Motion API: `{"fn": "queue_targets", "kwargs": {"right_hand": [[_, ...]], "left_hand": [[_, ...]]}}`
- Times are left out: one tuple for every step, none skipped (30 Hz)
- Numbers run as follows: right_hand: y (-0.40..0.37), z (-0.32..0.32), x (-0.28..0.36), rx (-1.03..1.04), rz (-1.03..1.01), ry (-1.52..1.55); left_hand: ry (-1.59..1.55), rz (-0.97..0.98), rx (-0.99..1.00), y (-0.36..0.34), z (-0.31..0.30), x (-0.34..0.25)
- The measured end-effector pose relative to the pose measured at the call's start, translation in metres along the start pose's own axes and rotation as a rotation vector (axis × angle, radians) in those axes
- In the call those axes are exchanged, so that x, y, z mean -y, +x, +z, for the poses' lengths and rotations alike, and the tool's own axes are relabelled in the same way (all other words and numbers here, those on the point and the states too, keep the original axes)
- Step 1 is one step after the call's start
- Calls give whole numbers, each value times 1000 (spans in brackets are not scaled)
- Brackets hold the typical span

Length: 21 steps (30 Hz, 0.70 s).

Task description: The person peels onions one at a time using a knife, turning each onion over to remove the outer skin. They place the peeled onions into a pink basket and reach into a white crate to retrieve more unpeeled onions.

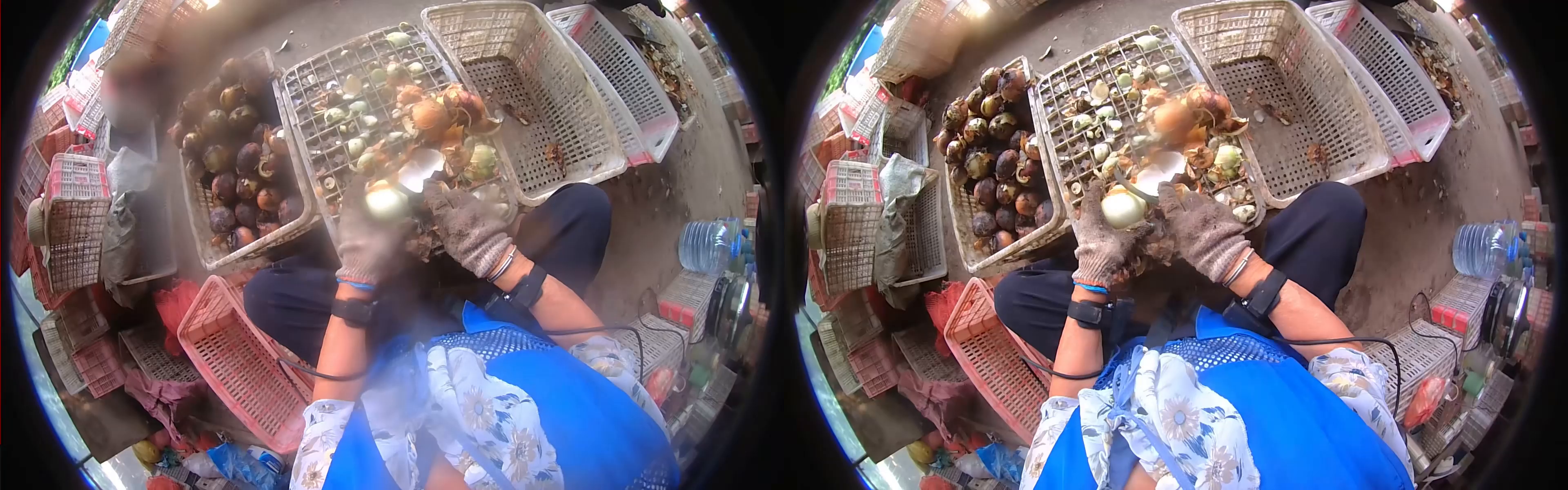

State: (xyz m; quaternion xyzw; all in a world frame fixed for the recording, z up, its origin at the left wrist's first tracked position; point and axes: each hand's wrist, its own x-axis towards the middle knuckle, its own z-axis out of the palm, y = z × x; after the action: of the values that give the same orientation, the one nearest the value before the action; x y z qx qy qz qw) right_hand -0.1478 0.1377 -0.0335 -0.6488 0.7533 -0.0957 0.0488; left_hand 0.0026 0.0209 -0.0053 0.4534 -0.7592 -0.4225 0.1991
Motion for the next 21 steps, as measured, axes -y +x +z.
{"fn": "queue_targets", "kwargs": {"right_hand": [[-2, 10, 2, -52, -22, 62], [-1, 16, 2, -111, -47, 123], [4, 11, 2, -112, -56, 122], [8, -2, 3, -38, 11, 109], [10, -12, 3, 35, 79, 94], [13, -19, 3, 35, 79, 91], [14, -25, 3, 19, 17, 105], [16, -29, 3, 4, -46, 119], [17, -32, 4, -11, -109, 134], [19, -32, 6, -11, -109, 132], [22, -32, 8, -47, -144, 156], [25, -35, 12, -85, -182, 178], [29, -41, 15, -86, -186, 174], [31, -50, 19, -13, -160, 104], [33, -56, 21, 60, -132, 34], [37, -49, 17, 61, -133, 33], [42, -35, 8, 97, -137, 0], [46, -24, 0, 134, -141, -35], [48, -20, -8, 138, -138, -37], [50, -17, -15, 108, -69, 52], [53, -15, -22, 73, -6, 136]], "left_hand": [[105, -72, 20, 0, -4, -8], [101, -103, 18, 3, 0, 8], [99, -104, 9, 4, 8, 26], [81, -77, -30, 4, 16, 39], [63, -46, -69, 2, 22, 51], [146, -17, -115, 0, 18, 37], [143, -16, -114, 0, 14, 26], [185, -56, -90, -1, 11, 17], [227, -96, -65, -2, 9, 14], [225, -95, -64, -2, 10, 13], [218, -82, -81, -3, 10, 14], [209, -67, -102, -3, 11, 14], [206, -66, -106, -3, 10, 15], [121, -72, -86, -4, 9, 17], [37, -79, -63, -5, 8, 18], [36, -79, -64, -4, 8, 21], [159, -23, -39, -5, 9, 24], [280, 34, -14, -5, 10, 25], [276, 33, -10, -8, 10, 24], [279, 85, -52, -9, 9, 22], [279, 139, -102, -5, 9, 19]]}}
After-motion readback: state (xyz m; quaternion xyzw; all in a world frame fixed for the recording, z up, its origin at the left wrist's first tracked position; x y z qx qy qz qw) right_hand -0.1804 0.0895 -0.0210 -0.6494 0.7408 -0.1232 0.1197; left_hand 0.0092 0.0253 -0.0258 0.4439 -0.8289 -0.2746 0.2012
